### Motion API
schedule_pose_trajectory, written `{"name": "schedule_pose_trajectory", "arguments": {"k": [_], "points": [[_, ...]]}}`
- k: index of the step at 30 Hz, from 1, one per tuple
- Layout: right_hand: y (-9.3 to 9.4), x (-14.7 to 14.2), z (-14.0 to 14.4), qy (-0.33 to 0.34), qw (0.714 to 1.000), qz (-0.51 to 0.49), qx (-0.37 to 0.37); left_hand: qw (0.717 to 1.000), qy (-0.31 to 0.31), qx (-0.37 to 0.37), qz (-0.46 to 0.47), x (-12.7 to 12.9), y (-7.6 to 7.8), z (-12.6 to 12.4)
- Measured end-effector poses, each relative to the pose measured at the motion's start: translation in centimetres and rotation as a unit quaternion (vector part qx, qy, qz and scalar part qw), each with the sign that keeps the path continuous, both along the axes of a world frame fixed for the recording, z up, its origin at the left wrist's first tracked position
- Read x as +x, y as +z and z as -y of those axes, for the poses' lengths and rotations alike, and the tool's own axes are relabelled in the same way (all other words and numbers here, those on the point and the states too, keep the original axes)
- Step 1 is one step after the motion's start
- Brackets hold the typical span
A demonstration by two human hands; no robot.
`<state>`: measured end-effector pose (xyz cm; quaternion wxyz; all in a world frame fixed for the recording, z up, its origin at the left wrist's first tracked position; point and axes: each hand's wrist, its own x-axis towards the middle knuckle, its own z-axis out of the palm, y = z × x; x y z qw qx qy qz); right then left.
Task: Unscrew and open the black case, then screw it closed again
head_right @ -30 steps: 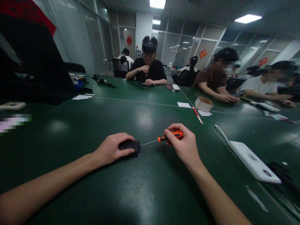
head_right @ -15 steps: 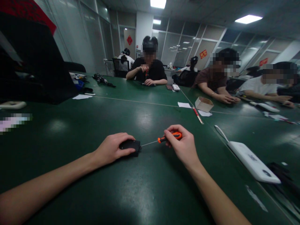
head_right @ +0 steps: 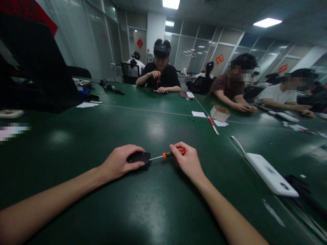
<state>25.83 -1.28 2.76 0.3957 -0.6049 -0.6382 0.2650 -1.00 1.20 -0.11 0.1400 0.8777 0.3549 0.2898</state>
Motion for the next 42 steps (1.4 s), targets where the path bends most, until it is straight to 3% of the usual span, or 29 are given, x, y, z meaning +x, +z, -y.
{"name": "schedule_pose_trajectory", "arguments": {"k": [2, 5, 9, 17, 22, 28, 35, 42], "points": [[0.2, 0.4, 0.0, 0.022, 0.996, 0.088, 0.025, 1.0, 0.001, 0.001, 0.007, 0.0, 0.0, 0.0], [0.2, 0.6, -0.1, 0.12, 0.975, 0.188, 0.005, 1.0, 0.008, 0.0, 0.02, 0.1, 0.0, 0.1], [0.0, 0.0, 0.3, 0.216, 0.951, 0.221, -0.002, 0.999, 0.015, -0.003, 0.045, 0.2, 0.0, 0.2], [0.1, -0.3, 1.0, 0.169, 0.936, 0.277, 0.136, 0.998, -0.048, -0.011, 0.048, 0.2, 0.1, 0.5], [-0.1, -1.0, 1.2, 0.211, 0.922, 0.293, 0.14, 0.993, -0.111, -0.017, 0.042, 0.3, 0.2, 0.7], [-0.2, -1.3, 1.5, 0.255, 0.92, 0.276, 0.109, 0.99, -0.131, -0.022, 0.051, 0.4, -0.1, 0.7], [-0.6, -1.5, 2.1, 0.161, 0.899, 0.357, 0.197, 0.987, -0.135, -0.019, 0.082, 0.4, -0.3, 0.7], [-1.0, -1.8, 1.3, 0.264, 0.93, 0.236, 0.103, 0.985, -0.156, 0.001, 0.076, 0.4, -0.3, 0.5]]}}
